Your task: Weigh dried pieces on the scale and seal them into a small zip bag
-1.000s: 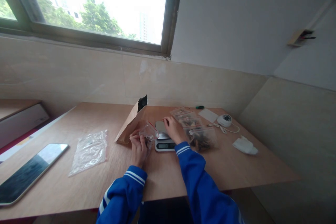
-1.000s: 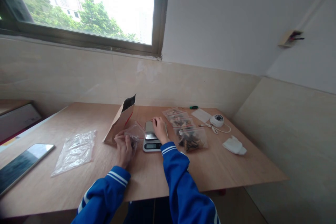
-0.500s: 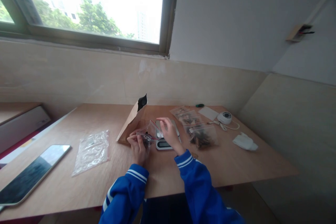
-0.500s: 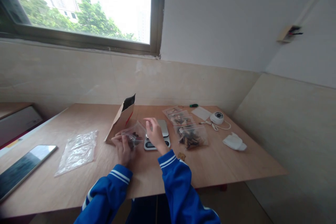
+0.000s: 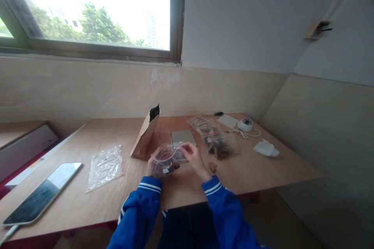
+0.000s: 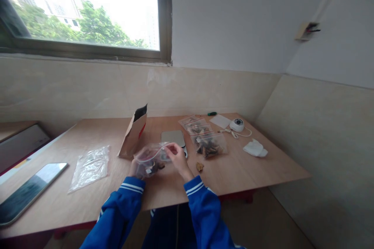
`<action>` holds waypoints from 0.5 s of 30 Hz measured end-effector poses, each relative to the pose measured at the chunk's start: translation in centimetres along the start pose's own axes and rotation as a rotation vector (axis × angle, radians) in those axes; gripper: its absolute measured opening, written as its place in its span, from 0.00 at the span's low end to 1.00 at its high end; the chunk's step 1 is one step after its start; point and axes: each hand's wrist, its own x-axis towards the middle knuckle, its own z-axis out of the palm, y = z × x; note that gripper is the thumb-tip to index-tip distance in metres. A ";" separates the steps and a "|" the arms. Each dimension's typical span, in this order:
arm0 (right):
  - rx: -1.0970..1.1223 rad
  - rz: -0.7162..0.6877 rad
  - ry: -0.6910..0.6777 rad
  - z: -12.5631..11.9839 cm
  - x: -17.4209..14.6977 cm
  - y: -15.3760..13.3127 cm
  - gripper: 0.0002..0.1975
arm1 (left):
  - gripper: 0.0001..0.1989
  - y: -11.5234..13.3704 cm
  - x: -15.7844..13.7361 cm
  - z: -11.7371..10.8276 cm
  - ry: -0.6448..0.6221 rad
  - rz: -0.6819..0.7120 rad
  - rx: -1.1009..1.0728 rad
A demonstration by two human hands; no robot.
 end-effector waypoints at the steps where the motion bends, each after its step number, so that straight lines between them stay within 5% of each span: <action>1: 0.038 0.020 0.119 -0.2 -0.4 0.9 0.17 | 0.28 -0.1 -0.1 0.1 -0.039 -0.044 -0.040; 3: 0.068 0.039 0.277 -0.9 -1.3 2.5 0.19 | 0.33 -0.3 -0.3 0.2 -0.121 -0.084 -0.041; 6: 0.055 0.035 0.302 -2.1 -2.3 4.2 0.19 | 0.33 -0.9 -0.5 0.2 -0.152 -0.037 0.095; 15: -0.100 -0.061 0.337 -2.8 -3.0 5.1 0.18 | 0.24 -1.3 0.3 -1.0 0.114 0.199 0.363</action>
